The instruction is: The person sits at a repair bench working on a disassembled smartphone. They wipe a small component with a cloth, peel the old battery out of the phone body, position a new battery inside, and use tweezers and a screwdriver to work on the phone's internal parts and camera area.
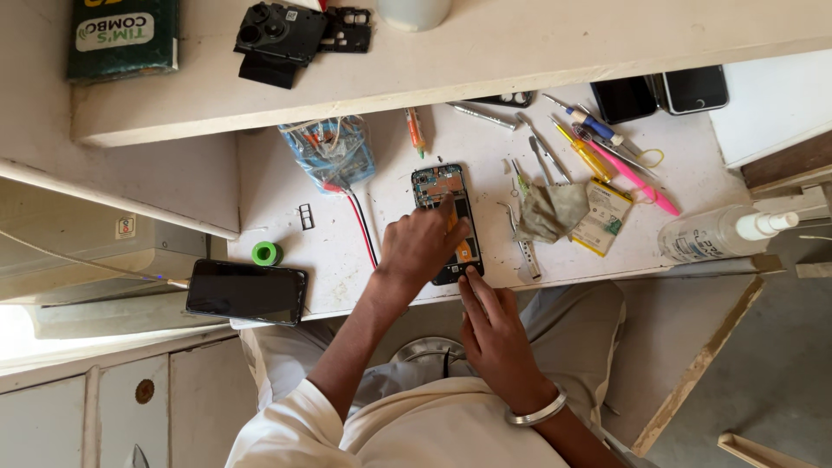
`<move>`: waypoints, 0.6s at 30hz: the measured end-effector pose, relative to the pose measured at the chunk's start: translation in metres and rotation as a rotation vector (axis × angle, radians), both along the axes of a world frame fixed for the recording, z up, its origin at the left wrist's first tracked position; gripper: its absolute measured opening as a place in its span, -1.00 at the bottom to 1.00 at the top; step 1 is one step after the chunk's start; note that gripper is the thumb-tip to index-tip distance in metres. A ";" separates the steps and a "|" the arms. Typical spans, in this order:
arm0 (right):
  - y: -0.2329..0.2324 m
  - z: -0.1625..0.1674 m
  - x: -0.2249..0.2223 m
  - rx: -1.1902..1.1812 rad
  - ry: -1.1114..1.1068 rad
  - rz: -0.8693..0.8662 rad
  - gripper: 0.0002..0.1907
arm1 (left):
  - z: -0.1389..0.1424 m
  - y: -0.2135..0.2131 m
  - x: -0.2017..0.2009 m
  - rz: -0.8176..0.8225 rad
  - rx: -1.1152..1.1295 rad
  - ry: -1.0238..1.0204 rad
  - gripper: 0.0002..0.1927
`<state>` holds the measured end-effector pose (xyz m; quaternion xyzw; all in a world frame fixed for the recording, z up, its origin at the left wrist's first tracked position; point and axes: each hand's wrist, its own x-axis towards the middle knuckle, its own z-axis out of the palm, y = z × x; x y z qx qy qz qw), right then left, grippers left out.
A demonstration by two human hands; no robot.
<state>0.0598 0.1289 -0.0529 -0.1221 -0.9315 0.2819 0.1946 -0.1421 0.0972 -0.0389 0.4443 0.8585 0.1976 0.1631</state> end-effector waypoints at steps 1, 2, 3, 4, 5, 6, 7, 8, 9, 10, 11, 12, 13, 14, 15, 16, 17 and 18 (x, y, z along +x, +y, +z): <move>0.000 0.000 0.001 -0.002 -0.007 0.001 -0.40 | 0.000 -0.001 -0.001 0.007 -0.003 -0.054 -0.51; 0.000 0.000 0.000 -0.006 -0.011 0.003 -0.39 | -0.001 -0.003 -0.004 0.007 0.024 -0.073 -0.53; 0.000 -0.001 -0.001 0.001 0.000 0.002 -0.39 | -0.002 -0.006 -0.006 0.007 0.050 -0.090 -0.55; 0.000 -0.001 -0.001 0.008 0.011 0.001 -0.40 | -0.002 -0.009 -0.008 0.008 0.076 -0.108 -0.56; 0.000 -0.002 -0.001 0.015 0.020 0.000 -0.40 | -0.004 -0.011 -0.008 0.003 0.093 -0.080 -0.54; 0.000 -0.002 0.000 0.011 0.013 0.004 -0.40 | -0.005 -0.012 -0.007 -0.003 0.110 -0.054 -0.51; 0.000 -0.002 0.001 0.007 0.008 0.006 -0.41 | -0.006 -0.013 -0.006 -0.011 0.128 -0.027 -0.48; 0.001 -0.003 0.000 0.007 0.004 0.006 -0.41 | -0.008 -0.014 -0.004 0.004 0.110 -0.020 -0.45; 0.002 -0.003 0.001 0.017 0.009 0.009 -0.40 | -0.009 -0.014 -0.002 0.018 0.093 -0.015 -0.42; 0.002 -0.003 0.001 0.027 0.011 0.011 -0.39 | -0.010 -0.015 0.002 0.031 0.074 -0.013 -0.39; 0.002 -0.004 0.002 0.036 0.012 0.015 -0.38 | -0.012 -0.014 0.005 0.034 0.073 0.003 -0.40; 0.003 -0.004 0.002 0.032 0.021 0.009 -0.38 | -0.013 -0.013 0.007 0.040 0.072 0.020 -0.40; 0.003 -0.005 0.002 0.026 0.033 0.006 -0.39 | -0.014 -0.012 0.009 0.050 0.069 0.040 -0.41; 0.003 -0.006 0.001 0.017 0.047 0.003 -0.39 | -0.014 -0.013 0.008 0.058 0.088 0.061 -0.42; 0.003 -0.007 0.001 0.015 0.041 0.006 -0.38 | -0.015 -0.014 0.009 0.065 0.107 0.078 -0.43; 0.003 -0.008 0.001 0.013 0.032 0.008 -0.38 | -0.016 -0.016 0.010 0.072 0.125 0.093 -0.44; 0.003 -0.009 0.002 0.012 0.025 0.007 -0.37 | -0.016 -0.017 0.009 0.068 0.120 0.080 -0.42; 0.003 -0.010 0.001 0.020 0.039 0.004 -0.37 | -0.016 -0.019 0.008 0.063 0.116 0.066 -0.40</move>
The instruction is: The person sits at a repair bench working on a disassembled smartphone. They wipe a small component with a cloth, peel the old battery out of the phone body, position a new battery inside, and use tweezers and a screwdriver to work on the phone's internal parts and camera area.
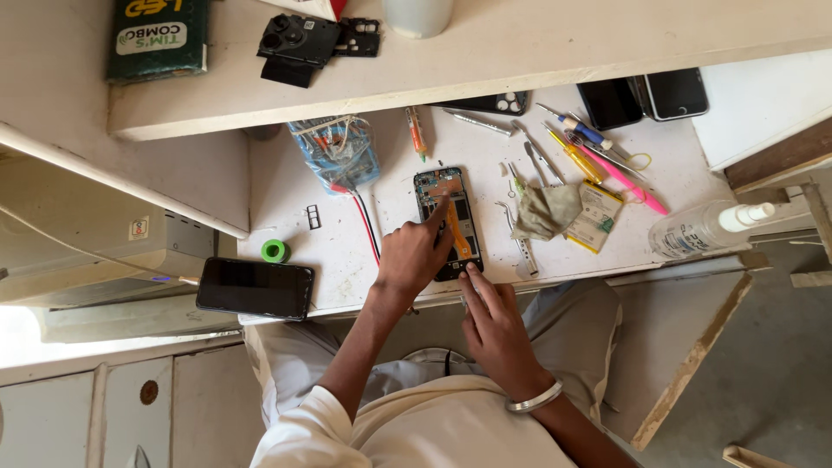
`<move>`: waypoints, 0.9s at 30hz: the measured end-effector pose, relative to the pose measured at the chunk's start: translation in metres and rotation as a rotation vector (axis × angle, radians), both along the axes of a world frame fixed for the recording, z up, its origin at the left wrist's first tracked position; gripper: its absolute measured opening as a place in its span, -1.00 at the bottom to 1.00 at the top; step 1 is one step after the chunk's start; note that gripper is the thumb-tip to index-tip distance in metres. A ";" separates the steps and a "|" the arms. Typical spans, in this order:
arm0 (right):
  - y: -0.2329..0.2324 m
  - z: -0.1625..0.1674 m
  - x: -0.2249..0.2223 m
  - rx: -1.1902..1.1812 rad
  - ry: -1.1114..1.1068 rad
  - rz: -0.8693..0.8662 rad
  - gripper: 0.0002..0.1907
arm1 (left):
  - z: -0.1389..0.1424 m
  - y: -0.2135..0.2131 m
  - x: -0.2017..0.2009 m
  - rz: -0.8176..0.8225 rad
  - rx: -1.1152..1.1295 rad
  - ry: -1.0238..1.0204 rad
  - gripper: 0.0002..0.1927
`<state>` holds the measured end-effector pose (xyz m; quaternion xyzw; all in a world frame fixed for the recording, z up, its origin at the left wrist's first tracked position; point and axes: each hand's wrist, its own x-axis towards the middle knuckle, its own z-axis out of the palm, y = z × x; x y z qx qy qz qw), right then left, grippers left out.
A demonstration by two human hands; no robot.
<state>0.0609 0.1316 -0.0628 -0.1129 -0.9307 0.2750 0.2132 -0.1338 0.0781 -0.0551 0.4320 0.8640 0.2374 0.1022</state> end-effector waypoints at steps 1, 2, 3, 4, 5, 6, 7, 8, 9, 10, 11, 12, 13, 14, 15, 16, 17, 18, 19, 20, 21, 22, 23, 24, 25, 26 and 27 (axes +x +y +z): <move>0.000 -0.001 0.000 0.009 0.011 -0.005 -0.38 | 0.000 0.000 0.000 -0.007 -0.003 -0.016 -0.38; -0.001 -0.002 0.000 0.017 0.021 -0.009 -0.38 | -0.001 0.000 0.002 -0.012 -0.007 -0.019 -0.39; -0.001 -0.003 0.001 0.017 0.016 -0.011 -0.38 | -0.002 -0.001 0.004 -0.017 -0.012 -0.020 -0.41; -0.001 -0.003 0.001 0.018 0.012 -0.012 -0.37 | -0.002 -0.002 0.006 -0.020 -0.017 -0.021 -0.42; -0.001 -0.004 0.001 0.019 0.007 -0.013 -0.36 | -0.003 -0.003 0.008 -0.017 -0.002 0.001 -0.44; -0.001 -0.004 0.000 0.022 0.005 -0.017 -0.36 | -0.003 -0.003 0.009 -0.014 0.014 0.022 -0.46; -0.002 -0.005 0.000 0.024 0.002 -0.022 -0.36 | -0.004 -0.003 0.010 -0.011 0.030 0.042 -0.48; -0.002 -0.005 0.001 0.026 -0.001 -0.027 -0.36 | -0.004 -0.003 0.011 -0.007 0.044 0.038 -0.50; -0.002 -0.006 0.001 0.025 -0.008 -0.027 -0.36 | -0.005 -0.002 0.011 -0.004 0.058 0.035 -0.51; -0.001 -0.006 0.001 0.022 -0.015 -0.025 -0.36 | -0.005 -0.002 0.010 0.001 0.070 0.031 -0.53; -0.002 -0.006 0.001 0.019 -0.021 -0.024 -0.37 | -0.005 -0.003 0.010 0.003 0.075 0.020 -0.53; -0.002 -0.007 0.001 0.019 -0.021 -0.026 -0.36 | -0.005 -0.004 0.009 0.004 0.081 0.007 -0.52; -0.002 -0.007 0.001 0.020 -0.021 -0.029 -0.36 | -0.005 -0.005 0.009 0.006 0.087 -0.005 -0.52; -0.003 -0.007 0.000 0.021 -0.020 -0.031 -0.36 | -0.005 -0.007 0.011 0.029 0.114 -0.021 -0.52; -0.003 -0.006 0.000 0.031 -0.013 -0.031 -0.36 | -0.006 -0.011 0.014 0.053 0.142 -0.038 -0.52; -0.003 -0.006 0.000 0.042 -0.006 -0.031 -0.36 | -0.007 -0.015 0.017 0.075 0.170 -0.054 -0.51; -0.003 -0.005 0.000 0.052 0.001 -0.033 -0.36 | -0.008 -0.019 0.020 0.079 0.201 -0.019 -0.58; -0.001 -0.004 0.001 0.054 0.010 -0.030 -0.36 | -0.010 -0.023 0.024 0.084 0.231 0.015 -0.64; -0.001 -0.003 0.002 0.050 0.024 -0.024 -0.35 | -0.011 -0.029 0.027 0.093 0.257 0.054 -0.70; -0.002 -0.003 0.001 0.041 0.041 -0.017 -0.34 | -0.012 -0.032 0.028 0.085 0.261 0.063 -0.67; -0.003 -0.004 0.000 0.040 0.031 -0.020 -0.35 | -0.013 -0.033 0.030 0.076 0.267 0.070 -0.63; -0.003 -0.005 0.000 0.041 0.020 -0.023 -0.35 | -0.014 -0.034 0.032 0.067 0.275 0.077 -0.60; -0.003 -0.006 0.001 0.045 0.005 -0.027 -0.36 | -0.014 -0.036 0.032 0.067 0.269 0.089 -0.58; -0.003 -0.008 0.003 0.005 0.041 -0.021 -0.39 | -0.014 -0.037 0.035 0.066 0.267 0.098 -0.56; -0.002 -0.009 0.006 -0.031 0.078 -0.017 -0.42 | -0.015 -0.036 0.037 0.063 0.268 0.106 -0.54; -0.001 -0.011 0.008 -0.069 0.116 -0.015 -0.46 | -0.014 -0.036 0.039 0.066 0.273 0.128 -0.53; 0.004 -0.013 0.008 -0.083 0.170 -0.118 -0.49 | -0.014 -0.037 0.041 0.066 0.278 0.154 -0.52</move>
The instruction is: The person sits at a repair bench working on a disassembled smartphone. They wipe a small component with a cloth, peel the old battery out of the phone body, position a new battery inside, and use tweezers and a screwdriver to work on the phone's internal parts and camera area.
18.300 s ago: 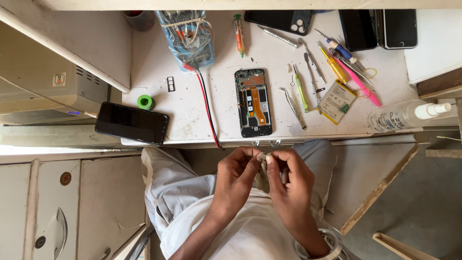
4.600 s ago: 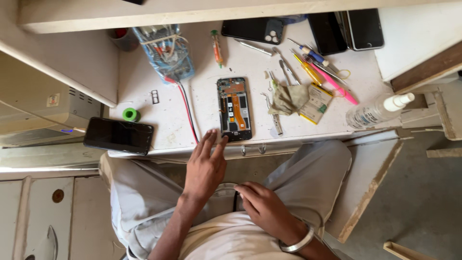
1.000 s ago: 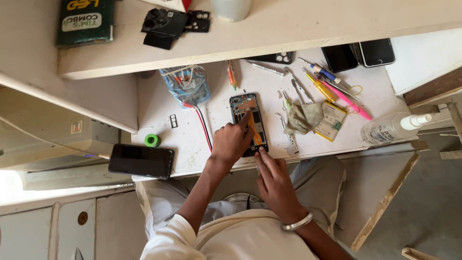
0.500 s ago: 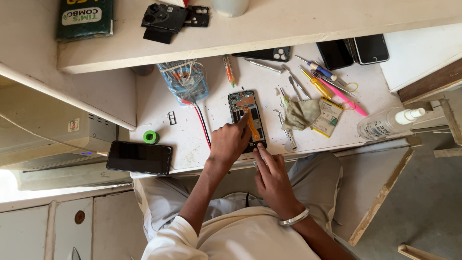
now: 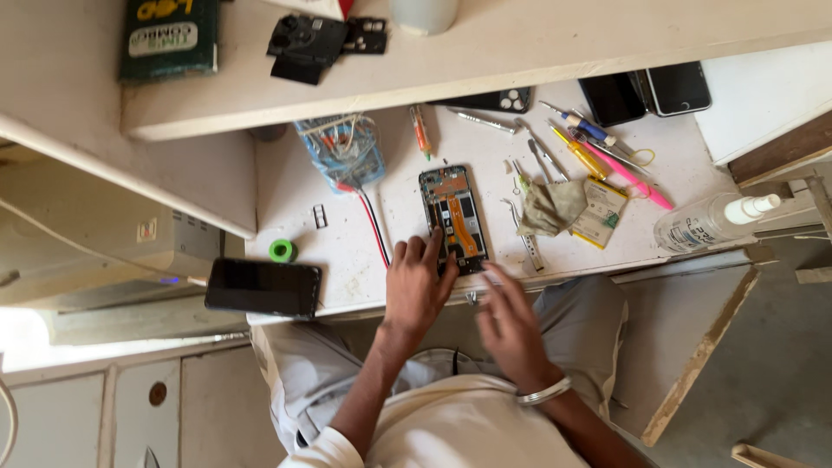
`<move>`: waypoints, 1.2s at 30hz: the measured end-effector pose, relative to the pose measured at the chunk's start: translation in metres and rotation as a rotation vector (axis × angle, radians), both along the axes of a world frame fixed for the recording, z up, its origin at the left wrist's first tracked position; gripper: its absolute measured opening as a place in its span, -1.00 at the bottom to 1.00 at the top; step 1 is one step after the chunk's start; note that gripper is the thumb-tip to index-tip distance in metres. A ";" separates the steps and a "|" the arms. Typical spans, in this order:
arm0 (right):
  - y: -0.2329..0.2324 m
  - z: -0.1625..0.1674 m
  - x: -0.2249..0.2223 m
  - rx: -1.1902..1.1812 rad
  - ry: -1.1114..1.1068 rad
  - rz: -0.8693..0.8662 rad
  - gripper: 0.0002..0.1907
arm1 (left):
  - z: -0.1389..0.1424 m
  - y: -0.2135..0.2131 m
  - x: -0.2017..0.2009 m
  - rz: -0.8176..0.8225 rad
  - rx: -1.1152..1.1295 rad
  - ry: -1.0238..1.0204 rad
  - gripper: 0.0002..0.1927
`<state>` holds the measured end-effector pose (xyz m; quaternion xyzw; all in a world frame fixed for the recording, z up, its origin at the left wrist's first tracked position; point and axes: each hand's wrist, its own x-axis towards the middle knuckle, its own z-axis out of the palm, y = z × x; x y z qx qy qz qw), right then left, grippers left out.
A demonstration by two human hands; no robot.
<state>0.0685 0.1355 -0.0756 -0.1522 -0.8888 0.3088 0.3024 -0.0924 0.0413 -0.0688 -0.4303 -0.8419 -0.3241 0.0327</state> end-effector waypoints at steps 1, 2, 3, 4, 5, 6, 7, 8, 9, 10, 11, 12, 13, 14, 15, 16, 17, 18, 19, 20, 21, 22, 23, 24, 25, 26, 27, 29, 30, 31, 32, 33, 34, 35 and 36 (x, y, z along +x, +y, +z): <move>0.010 0.000 0.000 -0.019 0.053 -0.105 -0.53 | 0.001 0.000 0.000 0.002 0.004 0.027 -0.51; 0.022 0.002 0.004 -0.039 0.102 -0.206 -0.57 | 0.001 0.001 0.001 0.004 -0.009 0.056 -0.51; 0.037 0.005 0.008 -0.041 0.009 -0.343 -0.60 | 0.001 0.001 0.002 0.007 -0.026 0.082 -0.50; 0.056 0.010 0.011 -0.041 -0.086 -0.479 -0.64 | 0.001 0.000 0.003 0.011 -0.042 0.107 -0.49; 0.072 0.015 0.015 0.091 -0.093 -0.483 -0.63 | 0.001 0.001 0.003 0.014 -0.032 0.103 -0.49; 0.089 0.021 0.018 0.224 -0.102 -0.485 -0.61 | 0.000 0.001 0.003 0.016 -0.021 0.097 -0.48; 0.105 0.026 0.020 0.290 -0.102 -0.437 -0.55 | -0.001 0.001 0.003 0.014 -0.010 0.090 -0.48; 0.119 0.031 0.020 0.356 -0.102 -0.390 -0.47 | -0.001 0.001 0.003 0.011 -0.003 0.089 -0.48; 0.130 0.035 0.021 0.420 -0.102 -0.339 -0.40 | -0.002 0.001 0.003 0.011 0.003 0.088 -0.49; 0.137 0.037 0.022 0.424 -0.158 -0.317 -0.34 | -0.003 -0.001 0.003 0.015 0.007 0.087 -0.49; 0.148 0.039 0.019 0.439 -0.210 -0.293 -0.28 | -0.003 0.000 0.003 0.014 -0.005 0.089 -0.49; 0.158 0.041 0.016 0.461 -0.260 -0.269 -0.21 | -0.003 0.000 0.003 0.015 -0.010 0.092 -0.49; 0.163 0.041 0.013 0.408 -0.305 -0.252 -0.27 | -0.003 0.000 0.003 0.016 -0.018 0.093 -0.49; 0.166 0.041 0.013 0.354 -0.355 -0.235 -0.33 | -0.003 0.000 0.003 0.019 -0.008 0.093 -0.49; 0.170 0.041 0.015 0.298 -0.406 -0.219 -0.39 | -0.003 0.000 0.004 0.019 0.002 0.092 -0.48; 0.174 0.042 0.017 0.310 -0.403 -0.195 -0.38 | -0.002 0.001 0.004 0.021 0.008 0.097 -0.48; 0.175 0.042 0.019 0.315 -0.399 -0.170 -0.36 | -0.002 0.000 0.004 0.021 -0.003 0.088 -0.48; 0.176 0.041 0.020 0.321 -0.392 -0.144 -0.34 | -0.002 0.001 0.005 0.022 -0.014 0.082 -0.48; 0.177 0.041 0.020 0.318 -0.386 -0.132 -0.34 | -0.002 0.001 0.003 0.022 -0.027 0.078 -0.48; 0.178 0.041 0.022 0.314 -0.383 -0.119 -0.33 | -0.002 0.001 0.003 0.017 -0.044 0.080 -0.48; 0.179 0.043 0.024 0.310 -0.380 -0.106 -0.33 | -0.003 0.001 0.003 0.012 -0.060 0.083 -0.47; 0.179 0.043 0.023 0.355 -0.371 -0.102 -0.35 | -0.003 0.000 0.002 0.007 -0.079 0.085 -0.46; 0.179 0.044 0.024 0.398 -0.365 -0.098 -0.37 | -0.004 -0.001 0.003 0.006 -0.071 0.081 -0.46; 0.179 0.045 0.025 0.443 -0.357 -0.093 -0.39 | -0.005 -0.001 0.003 0.005 -0.063 0.078 -0.46; 0.179 0.047 0.026 0.420 -0.382 -0.090 -0.43 | -0.005 -0.001 0.003 0.005 -0.054 0.074 -0.46; 0.180 0.049 0.026 0.397 -0.406 -0.085 -0.46 | -0.006 -0.001 0.004 0.007 -0.068 0.069 -0.46; 0.181 0.051 0.026 0.375 -0.427 -0.080 -0.49 | -0.007 0.000 0.003 0.010 -0.082 0.066 -0.46; 0.181 0.054 0.026 0.430 -0.411 -0.065 -0.50 | -0.008 0.001 0.003 0.014 -0.089 0.063 -0.46; 0.180 0.055 0.026 0.456 -0.404 -0.057 -0.50 | -0.008 0.001 0.003 0.016 -0.082 0.061 -0.46; 0.179 0.056 0.025 0.461 -0.401 -0.058 -0.50 | -0.008 0.001 0.003 0.016 -0.074 0.060 -0.45; 0.179 0.057 0.025 0.466 -0.400 -0.059 -0.49 | -0.009 0.001 0.003 0.015 -0.084 0.057 -0.43; 0.179 0.058 0.026 0.472 -0.400 -0.061 -0.49 | -0.009 0.001 0.002 0.013 -0.093 0.054 -0.40; 0.179 0.058 0.026 0.501 -0.378 -0.050 -0.49 | -0.010 0.001 0.002 0.011 -0.101 0.051 -0.38; 0.178 0.059 0.027 0.530 -0.356 -0.040 -0.49 | -0.010 0.001 0.002 0.014 -0.109 0.052 -0.38; 0.178 0.060 0.029 0.560 -0.335 -0.030 -0.49 | -0.011 0.001 0.002 0.016 -0.117 0.051 -0.38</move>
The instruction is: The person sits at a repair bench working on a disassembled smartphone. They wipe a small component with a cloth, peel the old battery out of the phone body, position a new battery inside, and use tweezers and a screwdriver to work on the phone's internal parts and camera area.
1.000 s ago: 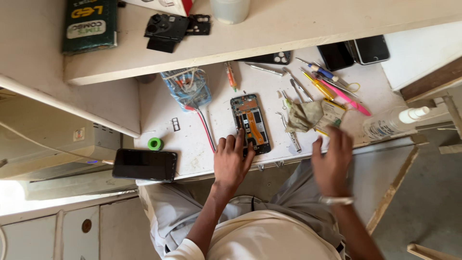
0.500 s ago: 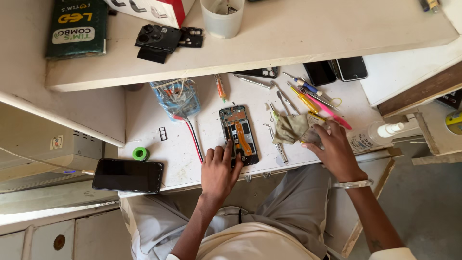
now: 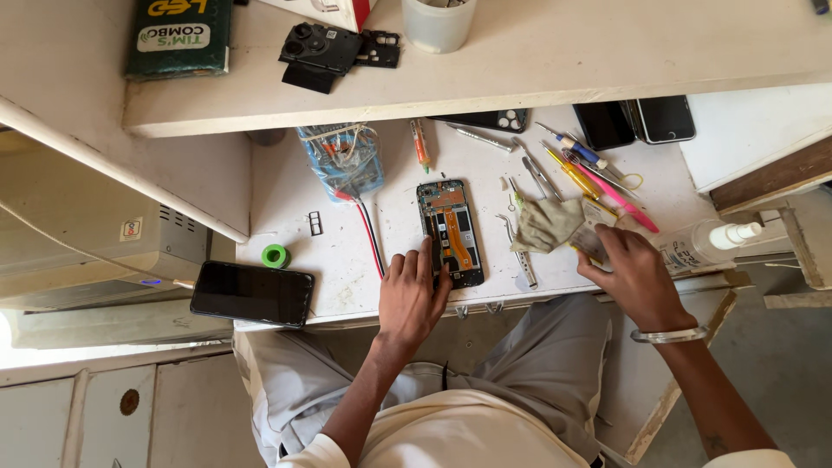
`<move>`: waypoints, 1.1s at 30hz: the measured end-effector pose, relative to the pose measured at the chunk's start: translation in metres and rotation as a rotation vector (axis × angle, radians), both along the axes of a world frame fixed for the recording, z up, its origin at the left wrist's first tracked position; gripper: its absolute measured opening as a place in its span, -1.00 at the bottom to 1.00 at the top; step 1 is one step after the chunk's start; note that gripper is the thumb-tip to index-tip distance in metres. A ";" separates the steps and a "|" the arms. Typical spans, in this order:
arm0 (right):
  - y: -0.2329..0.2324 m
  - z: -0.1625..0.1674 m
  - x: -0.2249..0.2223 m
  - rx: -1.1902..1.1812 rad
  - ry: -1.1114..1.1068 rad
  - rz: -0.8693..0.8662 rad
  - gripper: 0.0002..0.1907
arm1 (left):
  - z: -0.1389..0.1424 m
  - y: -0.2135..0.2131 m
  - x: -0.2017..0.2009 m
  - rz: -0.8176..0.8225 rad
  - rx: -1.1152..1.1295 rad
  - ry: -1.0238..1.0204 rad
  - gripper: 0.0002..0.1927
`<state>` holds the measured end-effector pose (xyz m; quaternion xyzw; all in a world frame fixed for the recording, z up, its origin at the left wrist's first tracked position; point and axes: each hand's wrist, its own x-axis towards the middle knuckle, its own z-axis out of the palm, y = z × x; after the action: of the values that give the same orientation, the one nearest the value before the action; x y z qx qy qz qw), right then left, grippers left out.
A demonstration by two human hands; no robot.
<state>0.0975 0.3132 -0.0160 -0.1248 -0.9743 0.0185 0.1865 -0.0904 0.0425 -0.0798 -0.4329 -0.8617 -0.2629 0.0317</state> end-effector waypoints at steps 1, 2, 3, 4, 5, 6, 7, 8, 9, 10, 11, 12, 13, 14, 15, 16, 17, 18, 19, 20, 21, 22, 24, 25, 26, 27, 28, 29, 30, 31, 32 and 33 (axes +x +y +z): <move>0.000 0.000 0.001 0.002 0.018 -0.002 -0.52 | -0.001 0.001 0.000 0.003 -0.006 0.001 -0.37; -0.001 0.000 0.002 0.003 0.037 -0.002 -0.55 | -0.002 0.001 -0.001 0.009 0.008 0.003 -0.39; -0.002 -0.001 0.004 0.002 0.054 -0.003 -0.57 | -0.003 0.001 -0.001 0.016 0.020 0.003 -0.40; -0.004 -0.002 0.007 -0.014 0.080 -0.009 -0.60 | -0.004 0.001 0.000 0.022 0.033 0.000 -0.42; -0.005 -0.003 0.009 -0.030 0.108 -0.014 -0.63 | -0.005 0.001 0.001 0.033 0.048 0.007 -0.43; -0.006 -0.004 0.011 -0.048 0.137 -0.018 -0.66 | -0.006 0.002 0.002 0.044 0.061 0.016 -0.44; -0.006 -0.006 0.011 -0.033 0.139 -0.042 -0.64 | -0.007 0.001 0.001 0.054 0.074 0.025 -0.46; -0.006 -0.008 0.013 -0.016 0.139 -0.068 -0.62 | -0.008 0.001 0.002 0.052 0.073 0.029 -0.46; -0.005 -0.009 0.015 0.001 0.139 -0.094 -0.59 | -0.009 0.001 0.002 0.050 0.073 0.032 -0.47; -0.004 -0.010 0.017 0.004 0.127 -0.117 -0.52 | -0.010 0.001 0.002 0.047 0.073 0.035 -0.47; -0.003 -0.012 0.019 0.007 0.116 -0.141 -0.45 | -0.010 0.001 0.001 0.046 0.073 0.035 -0.47; -0.002 -0.013 0.020 0.010 0.106 -0.165 -0.37 | -0.011 0.000 0.001 0.045 0.074 0.036 -0.46; 0.000 -0.014 0.022 -0.019 0.111 -0.184 -0.36 | -0.011 0.000 0.001 0.044 0.076 0.037 -0.46; 0.002 -0.015 0.023 -0.048 0.117 -0.203 -0.35 | -0.011 0.000 0.001 0.044 0.070 0.043 -0.46; 0.003 -0.016 0.023 -0.076 0.124 -0.222 -0.33 | -0.011 0.000 0.001 0.043 0.065 0.049 -0.46; 0.003 -0.017 0.024 -0.082 0.118 -0.250 -0.32 | -0.012 0.001 0.001 0.041 0.059 0.054 -0.45; 0.004 -0.017 0.023 -0.087 0.112 -0.278 -0.32 | -0.012 0.000 0.001 0.036 0.062 0.053 -0.45; 0.004 -0.017 0.022 -0.092 0.107 -0.305 -0.31 | -0.012 0.000 0.001 0.032 0.064 0.052 -0.45; 0.003 -0.017 0.022 -0.074 0.116 -0.304 -0.34 | -0.012 0.000 0.000 0.029 0.065 0.051 -0.45; 0.001 -0.016 0.021 -0.056 0.125 -0.301 -0.37 | -0.011 0.000 0.000 0.029 0.065 0.051 -0.45; -0.001 -0.014 0.020 -0.038 0.135 -0.297 -0.39 | -0.011 0.000 0.000 0.030 0.064 0.050 -0.45; -0.004 -0.011 0.018 -0.038 0.150 -0.302 -0.41 | -0.011 0.000 0.001 0.031 0.062 0.049 -0.46; -0.012 -0.002 0.016 -0.039 0.180 -0.314 -0.43 | -0.009 0.000 0.002 0.030 0.070 0.059 -0.46; -0.018 0.003 0.016 -0.077 0.224 -0.343 -0.44 | -0.008 0.000 0.001 0.031 0.073 0.065 -0.46; -0.025 0.008 0.017 -0.115 0.268 -0.371 -0.44 | -0.006 0.000 0.001 0.039 0.070 0.058 -0.46; -0.033 0.013 0.018 -0.153 0.310 -0.399 -0.44 | -0.005 0.000 0.001 0.046 0.066 0.050 -0.47; -0.041 0.018 0.020 -0.230 0.329 -0.433 -0.45 | -0.003 0.001 0.002 0.052 0.065 0.042 -0.47; -0.049 0.022 0.021 -0.305 0.350 -0.470 -0.45 | -0.001 0.002 0.001 0.069 0.083 0.001 -0.50; -0.057 0.025 0.022 -0.381 0.370 -0.507 -0.45 | 0.001 0.003 0.001 0.084 0.102 -0.041 -0.52; -0.065 0.026 0.021 -0.570 0.434 -0.482 -0.47 | 0.003 0.004 0.001 0.098 0.120 -0.082 -0.54; -0.073 0.026 0.021 -0.759 0.498 -0.452 -0.49 | 0.005 0.006 0.002 0.122 0.144 -0.099 -0.59; -0.081 0.025 0.020 -0.950 0.561 -0.414 -0.50 | 0.007 0.009 0.003 0.149 0.168 -0.114 -0.63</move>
<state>0.1173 0.2325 0.0090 -0.3729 -0.7280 0.4486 0.3603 -0.0878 0.0510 -0.0729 -0.3477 -0.8669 -0.3552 0.0382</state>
